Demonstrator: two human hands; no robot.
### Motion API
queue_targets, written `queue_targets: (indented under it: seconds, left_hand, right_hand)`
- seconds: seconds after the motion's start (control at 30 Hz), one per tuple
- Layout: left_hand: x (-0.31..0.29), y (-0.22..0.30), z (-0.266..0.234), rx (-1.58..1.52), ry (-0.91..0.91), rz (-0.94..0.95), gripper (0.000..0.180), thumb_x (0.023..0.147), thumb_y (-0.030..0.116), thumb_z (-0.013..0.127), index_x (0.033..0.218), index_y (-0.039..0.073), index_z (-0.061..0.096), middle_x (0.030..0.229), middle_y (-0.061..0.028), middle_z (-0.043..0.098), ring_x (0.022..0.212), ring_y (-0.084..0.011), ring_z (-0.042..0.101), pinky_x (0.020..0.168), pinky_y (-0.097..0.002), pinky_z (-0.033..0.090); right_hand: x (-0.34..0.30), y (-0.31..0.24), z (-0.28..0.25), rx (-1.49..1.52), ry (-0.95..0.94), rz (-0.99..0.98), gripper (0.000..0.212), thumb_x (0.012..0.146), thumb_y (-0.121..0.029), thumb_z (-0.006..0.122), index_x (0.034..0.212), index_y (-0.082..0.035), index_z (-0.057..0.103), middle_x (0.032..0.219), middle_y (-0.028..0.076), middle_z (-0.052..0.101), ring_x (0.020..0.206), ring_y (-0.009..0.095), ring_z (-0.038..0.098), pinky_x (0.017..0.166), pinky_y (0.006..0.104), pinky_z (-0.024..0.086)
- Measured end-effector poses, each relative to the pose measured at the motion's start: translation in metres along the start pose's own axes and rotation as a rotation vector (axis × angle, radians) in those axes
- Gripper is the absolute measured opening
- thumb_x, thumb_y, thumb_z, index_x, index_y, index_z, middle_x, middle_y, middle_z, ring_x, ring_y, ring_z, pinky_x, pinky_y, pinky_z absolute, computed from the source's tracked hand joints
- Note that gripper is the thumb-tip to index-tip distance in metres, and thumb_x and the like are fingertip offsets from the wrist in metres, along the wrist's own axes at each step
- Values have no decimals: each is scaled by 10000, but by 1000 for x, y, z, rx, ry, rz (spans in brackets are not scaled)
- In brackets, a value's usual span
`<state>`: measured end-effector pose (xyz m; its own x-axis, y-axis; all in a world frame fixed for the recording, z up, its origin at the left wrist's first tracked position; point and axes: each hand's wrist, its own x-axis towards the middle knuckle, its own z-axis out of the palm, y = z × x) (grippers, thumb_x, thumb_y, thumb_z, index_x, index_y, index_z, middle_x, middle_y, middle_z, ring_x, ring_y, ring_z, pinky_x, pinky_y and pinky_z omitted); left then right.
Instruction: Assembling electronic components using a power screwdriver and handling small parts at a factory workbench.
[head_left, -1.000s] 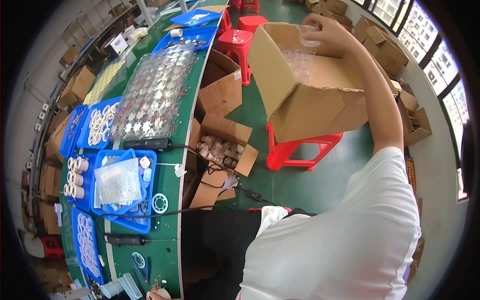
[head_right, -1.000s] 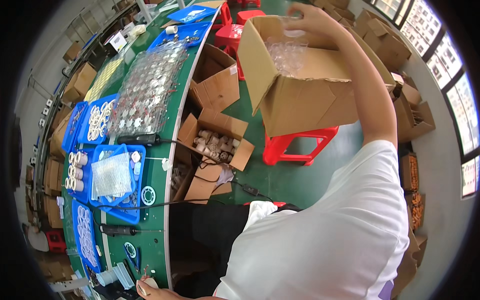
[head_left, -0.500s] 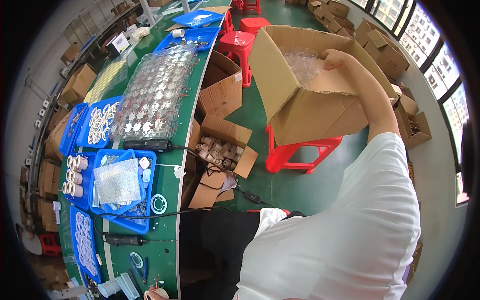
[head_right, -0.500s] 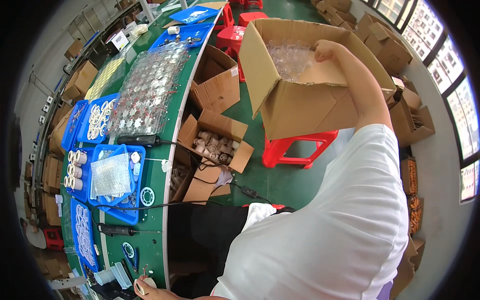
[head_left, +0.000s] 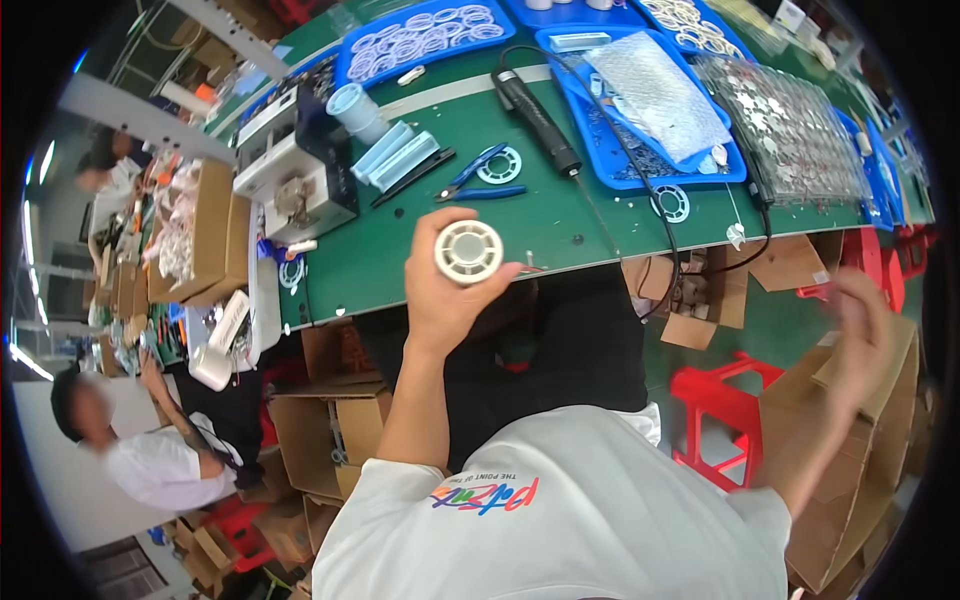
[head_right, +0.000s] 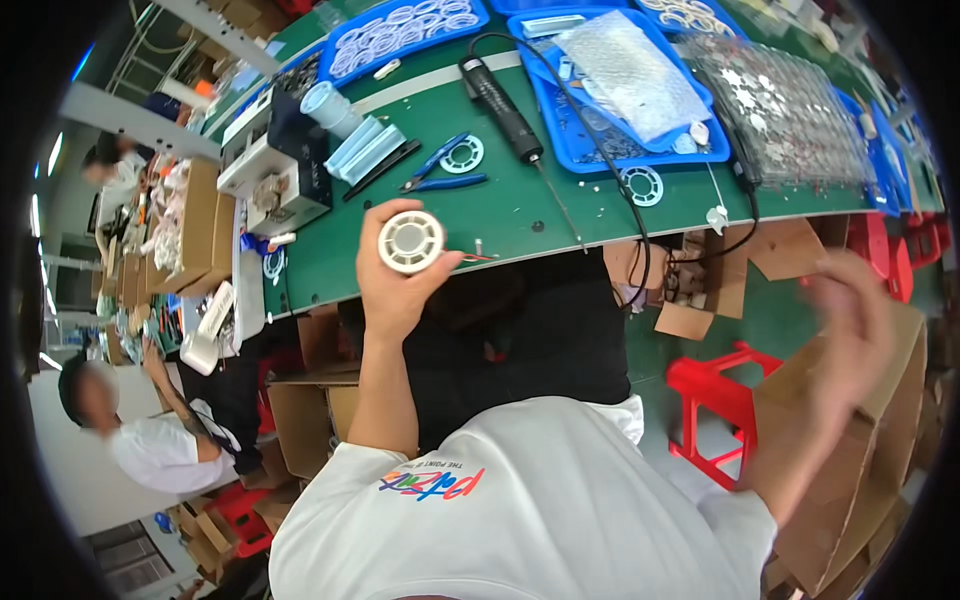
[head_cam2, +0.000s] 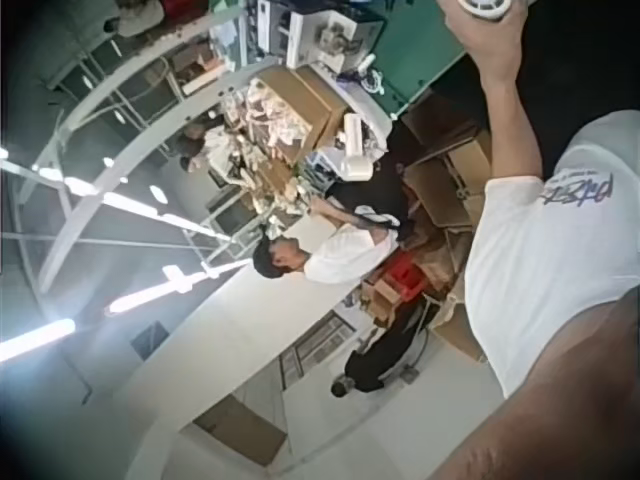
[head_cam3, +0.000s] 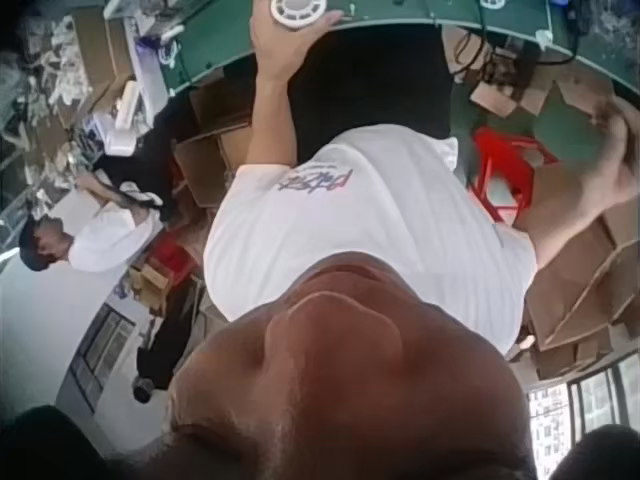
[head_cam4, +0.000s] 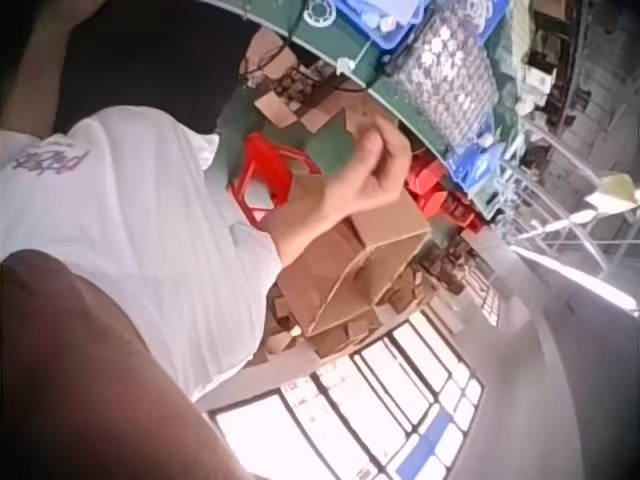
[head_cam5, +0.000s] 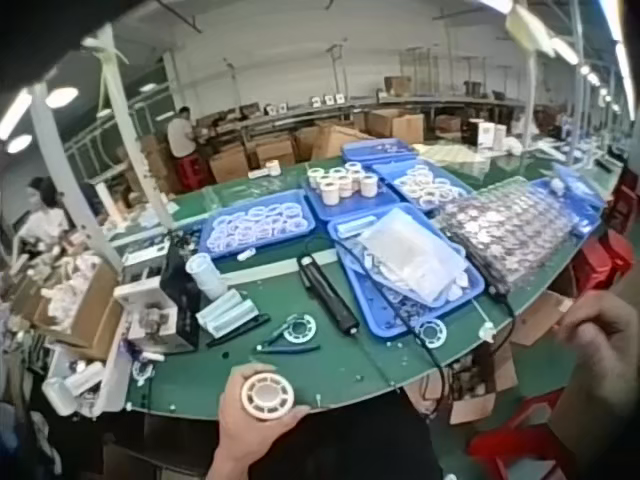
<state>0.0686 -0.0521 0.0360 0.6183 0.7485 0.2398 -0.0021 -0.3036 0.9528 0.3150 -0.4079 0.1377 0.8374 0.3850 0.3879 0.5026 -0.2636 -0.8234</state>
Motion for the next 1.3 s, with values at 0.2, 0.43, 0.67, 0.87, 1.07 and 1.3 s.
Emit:
queue_targets:
  seconds: [0.2,0.43,0.67,0.87,1.07,1.3]
  left_hand:
    - [-23,25,-17,188,-21,18,537,709,107,949,1136,38,630,882,-60,702,730,-193,652,706,-320,538]
    - [-31,21,-35,322,30,-85,460,690,90,919,1038,16,627,825,-105,710,689,-231,654,642,-355,530]
    - [-17,16,-34,338,-27,-135,421,728,83,899,1048,16,635,846,-102,720,706,-219,652,660,-345,535]
    - [-3,17,-15,93,-77,-125,386,779,88,886,1065,23,634,846,-76,712,699,-198,629,687,-323,536]
    - [3,6,-7,104,-2,-45,392,803,85,882,1096,46,624,897,-49,706,745,-169,628,740,-295,528]
    - [12,-19,-17,-66,118,-116,424,801,64,875,1136,63,615,950,-45,697,805,-158,636,778,-282,518]
  right_hand:
    - [-21,-80,257,35,-750,-598,597,905,-449,799,1328,-67,621,1122,112,652,875,288,655,773,402,554]
    - [-30,-95,306,-87,-843,-715,312,963,-293,723,1123,-47,617,939,122,607,719,316,627,653,391,528]
    - [-22,-88,311,-63,-793,-761,135,1004,-176,645,1038,-50,610,870,141,612,678,329,604,625,389,513]
    - [6,-65,300,135,-656,-590,144,1042,-179,594,1043,-36,615,838,137,663,640,275,622,587,361,511]
    - [72,-59,273,612,-756,253,261,1103,-229,468,1058,-23,623,799,159,720,572,192,654,446,294,511]
    - [278,22,242,530,-279,433,379,1061,-164,519,1323,110,509,1067,297,695,818,319,742,605,343,623]
